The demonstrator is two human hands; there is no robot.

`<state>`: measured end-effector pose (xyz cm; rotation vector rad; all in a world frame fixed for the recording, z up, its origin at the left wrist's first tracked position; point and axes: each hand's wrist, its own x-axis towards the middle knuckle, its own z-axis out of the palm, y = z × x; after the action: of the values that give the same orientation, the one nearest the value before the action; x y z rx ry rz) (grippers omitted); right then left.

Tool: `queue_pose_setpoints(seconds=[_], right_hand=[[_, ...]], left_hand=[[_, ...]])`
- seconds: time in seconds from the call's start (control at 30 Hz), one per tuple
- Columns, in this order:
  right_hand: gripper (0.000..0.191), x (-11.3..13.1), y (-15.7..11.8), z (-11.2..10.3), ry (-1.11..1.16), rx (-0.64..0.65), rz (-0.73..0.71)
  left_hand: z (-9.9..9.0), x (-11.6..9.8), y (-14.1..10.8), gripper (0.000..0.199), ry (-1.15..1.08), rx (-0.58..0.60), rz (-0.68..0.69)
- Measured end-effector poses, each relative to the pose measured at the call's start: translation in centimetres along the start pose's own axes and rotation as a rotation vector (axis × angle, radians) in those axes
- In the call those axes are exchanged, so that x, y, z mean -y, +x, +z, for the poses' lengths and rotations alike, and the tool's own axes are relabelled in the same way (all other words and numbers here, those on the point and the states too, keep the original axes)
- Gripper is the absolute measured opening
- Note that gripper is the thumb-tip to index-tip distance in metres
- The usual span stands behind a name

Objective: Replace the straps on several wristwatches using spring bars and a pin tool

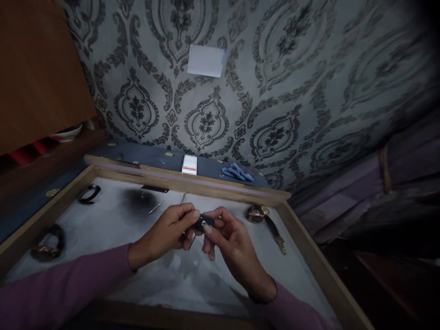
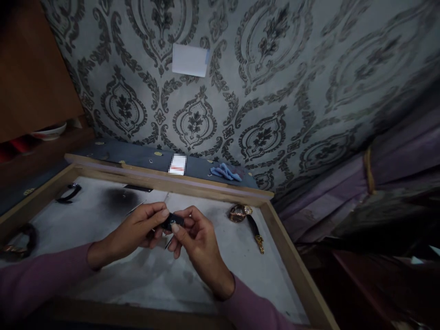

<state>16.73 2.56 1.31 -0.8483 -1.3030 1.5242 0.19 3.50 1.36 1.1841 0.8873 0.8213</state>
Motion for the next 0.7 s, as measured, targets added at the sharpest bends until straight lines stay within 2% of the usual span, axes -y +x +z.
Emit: queue_pose_setpoints(seconds=[0.2, 0.37, 0.5, 0.7], right_hand=[[0.027, 0.2, 0.7, -0.6, -0.001, 0.013, 0.045], [0.028, 0.1, 1.2, -1.2, -0.003, 0.032, 0.052], [0.028, -0.1, 1.4, -1.2, -0.027, 0.038, 0.045], [0.030, -0.4, 1.2, -0.9, -0.080, 0.042, 0.044]], left_hand=[[-0.5, -0.1, 0.3, 0.041, -0.195, 0.105, -0.032], [-0.8, -0.2, 0.4, 0.036, -0.263, 0.186, -0.025], [-0.8, 0.0, 0.5, 0.035, -0.245, 0.153, -0.065], [-0.3, 0.5, 0.5, 0.041, -0.192, 0.038, -0.107]])
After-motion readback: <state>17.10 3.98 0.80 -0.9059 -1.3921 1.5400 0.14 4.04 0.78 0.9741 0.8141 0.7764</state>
